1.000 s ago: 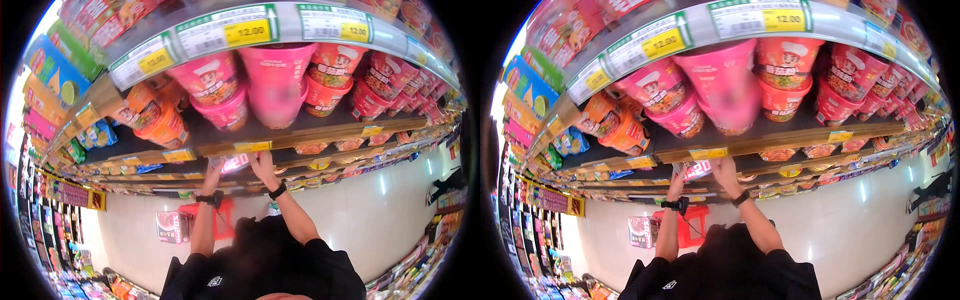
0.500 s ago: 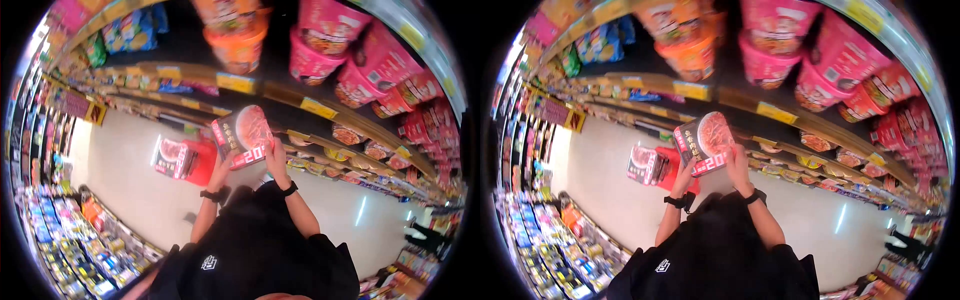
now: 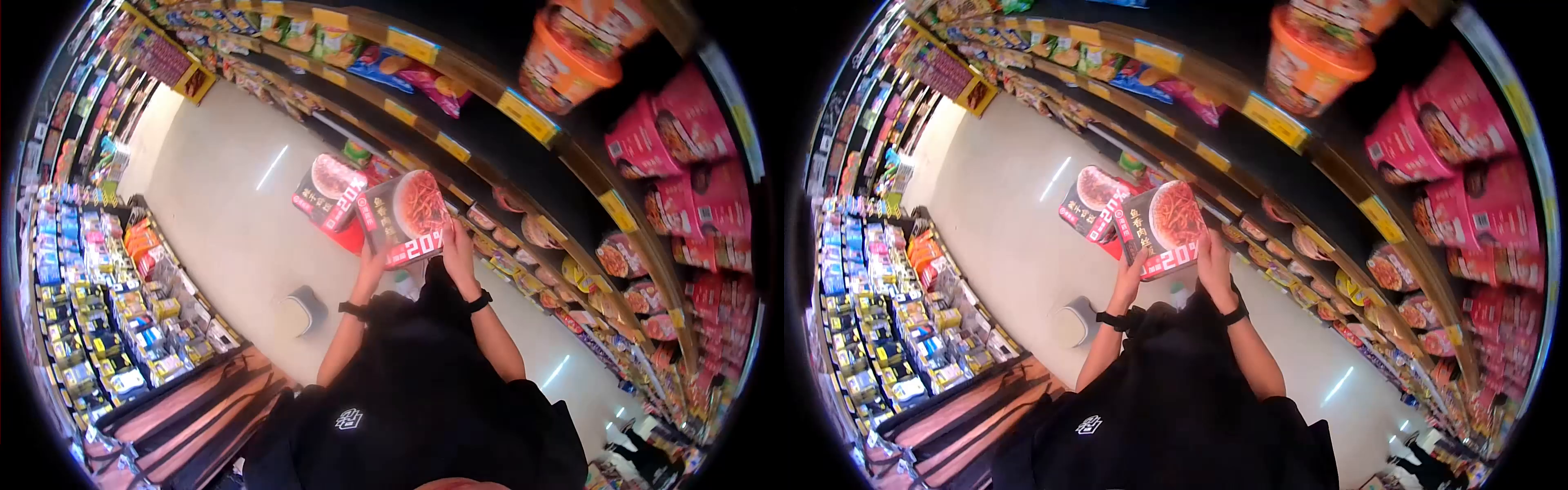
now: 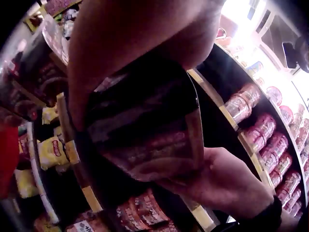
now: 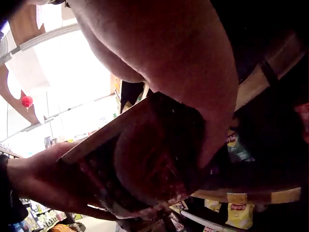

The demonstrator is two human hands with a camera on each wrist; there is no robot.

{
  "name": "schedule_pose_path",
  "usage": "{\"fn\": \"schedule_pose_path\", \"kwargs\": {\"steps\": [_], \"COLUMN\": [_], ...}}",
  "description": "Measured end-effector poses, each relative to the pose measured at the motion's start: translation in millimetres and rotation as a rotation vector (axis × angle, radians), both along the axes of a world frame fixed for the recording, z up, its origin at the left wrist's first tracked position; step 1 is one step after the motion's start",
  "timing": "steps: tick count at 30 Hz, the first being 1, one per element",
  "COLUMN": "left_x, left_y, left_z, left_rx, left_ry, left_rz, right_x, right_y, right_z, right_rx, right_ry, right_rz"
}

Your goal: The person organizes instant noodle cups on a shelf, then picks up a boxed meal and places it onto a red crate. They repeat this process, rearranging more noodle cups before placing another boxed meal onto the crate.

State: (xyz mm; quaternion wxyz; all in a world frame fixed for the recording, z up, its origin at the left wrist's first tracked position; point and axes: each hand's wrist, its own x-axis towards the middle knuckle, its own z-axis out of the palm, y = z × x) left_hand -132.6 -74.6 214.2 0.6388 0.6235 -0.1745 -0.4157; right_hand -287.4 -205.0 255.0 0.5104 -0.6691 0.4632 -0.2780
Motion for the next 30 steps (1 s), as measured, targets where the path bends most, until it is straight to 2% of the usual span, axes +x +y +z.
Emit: {"fn": "schedule_pose_path", "kwargs": {"steps": [7,8,11,12,16,21,25,30], "left_x": [45,51,75,83,106,112,105,98], "left_y": [2,1,3,2,7,6,4,6], "left_z": [15,19,22,18,5,5,-13,-32], "left_rx": [-0.038,-0.049,0.01,-0.011,0.001,0.072,-0.057,-0.176], "left_ry": [0.064,0.041,0.071,0.051,0.015,0.017,0.002,0.026], "left_rz": [0.249,0.298,0.387,0.422,0.501,0.539,0.658,0.631], "right_x": [84,95,136,149,189,211,210,212], "right_y": [-31,-37,-52,-55,-65,-71,-72,-81], "right_z": [12,15,-4,-9,-14,-34,-32,-40], "right_rx": [-0.05,0.028,0.077,0.01,0.243,0.185,0.284,0.244], "right_ry": [-0.231,-0.234,-0.275,-0.229,-0.325,-0.301,-0.304,-0.243], "right_rz": [0.251,0.318,0.466,0.477,0.648,0.725,0.727,0.717]}}
